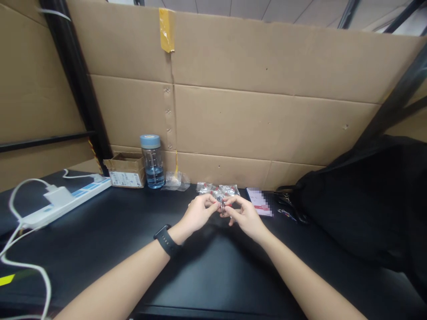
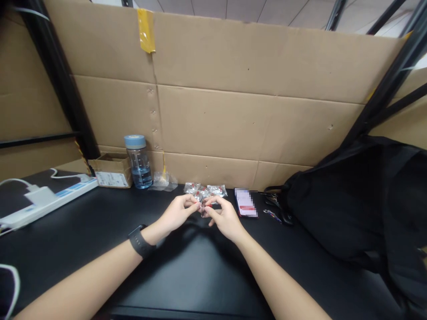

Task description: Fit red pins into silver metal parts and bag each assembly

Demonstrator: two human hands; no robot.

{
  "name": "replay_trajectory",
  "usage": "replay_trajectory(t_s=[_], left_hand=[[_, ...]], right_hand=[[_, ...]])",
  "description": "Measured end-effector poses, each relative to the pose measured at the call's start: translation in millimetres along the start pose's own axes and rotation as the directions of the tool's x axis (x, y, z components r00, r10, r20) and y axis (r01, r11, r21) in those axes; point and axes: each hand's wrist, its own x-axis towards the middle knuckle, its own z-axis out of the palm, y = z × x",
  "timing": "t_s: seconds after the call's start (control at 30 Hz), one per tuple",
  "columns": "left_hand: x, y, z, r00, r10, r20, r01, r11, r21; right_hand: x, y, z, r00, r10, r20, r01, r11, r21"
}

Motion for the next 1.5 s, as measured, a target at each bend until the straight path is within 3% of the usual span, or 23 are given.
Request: replay_trajectory(t_s=[0.27, 0.47, 0.53, 0.63, 0.73, 0.8, 0.9, 0.97, 1.07, 1.17, 1.23, 1.33, 1.43, 1.5], left_hand=[[0.3, -5.4, -1.6, 0.999, -0.018, 0.036, 0.016, 0.999, 0.052], [2.7, 5.1, -13.2, 0.995, 0.042, 0.093, -0.066, 0.961, 0.267], [8.8, 5.4, -31.7, 0.995, 0.095, 0.039, -0.103, 0.893, 0.438], [20.6, -11.1, -73.2, 0.969, 0.224, -0.104, -0.086, 0.701, 0.708], [28.6, -44.8, -112.4, 0.949, 0.21, -0.235, 0.081, 0.557, 0.827], [30.3, -67.8, -127.6, 0.939, 0.178, -0.295, 0.173, 0.497, 0.85], [31.1, -90.2, -133.7, 0.924, 0.165, -0.346, 0.231, 0.48, 0.846], [31.8, -94.2, -132.6, 0.915, 0.167, -0.367, 0.248, 0.486, 0.838], [32.8, -84.5, -131.2, 0.887, 0.224, -0.403, 0.251, 0.499, 0.829], [31.8, -60.3, -127.5, 0.854, 0.324, -0.407, 0.189, 0.536, 0.823], [29.3, -40.1, -118.0, 0.869, 0.36, -0.34, 0.079, 0.576, 0.814], [20.5, -10.3, -88.8, 0.932, 0.363, -0.023, -0.239, 0.661, 0.711], [4.4, 12.8, -51.1, 0.9, 0.377, 0.22, -0.431, 0.687, 0.585], [-7.8, 22.9, -31.2, 0.852, 0.344, 0.394, -0.515, 0.684, 0.517]], right_hand=[[-1.6, -5.2, 0.6, 0.993, 0.075, 0.09, -0.071, 0.996, -0.046], [-2.2, -4.1, -1.3, 0.989, 0.121, 0.086, -0.113, 0.989, -0.095], [-1.6, -5.1, -4.0, 0.991, 0.116, 0.069, -0.107, 0.987, -0.121], [0.0, -7.8, -9.5, 0.996, 0.08, 0.029, -0.075, 0.987, -0.141], [1.5, -9.1, -14.5, 0.997, 0.073, 0.005, -0.072, 0.987, -0.147], [2.1, -8.3, -16.8, 0.996, 0.089, -0.001, -0.088, 0.985, -0.147], [2.5, -6.1, -18.7, 0.994, 0.108, 0.0, -0.107, 0.984, -0.144], [2.7, -5.6, -19.5, 0.994, 0.107, 0.0, -0.106, 0.984, -0.141], [3.6, -6.9, -21.4, 0.995, 0.097, -0.009, -0.097, 0.984, -0.15], [6.0, -7.9, -26.1, 0.998, 0.041, -0.043, -0.048, 0.982, -0.183], [8.1, -7.6, -30.8, 0.997, -0.019, -0.07, 0.003, 0.976, -0.218], [10.8, -7.7, -38.4, 0.991, -0.086, -0.1, 0.056, 0.96, -0.275], [10.9, -12.3, -44.8, 0.984, -0.136, -0.112, 0.094, 0.942, -0.321], [9.5, -18.0, -48.3, 0.983, -0.159, -0.096, 0.112, 0.918, -0.38]])
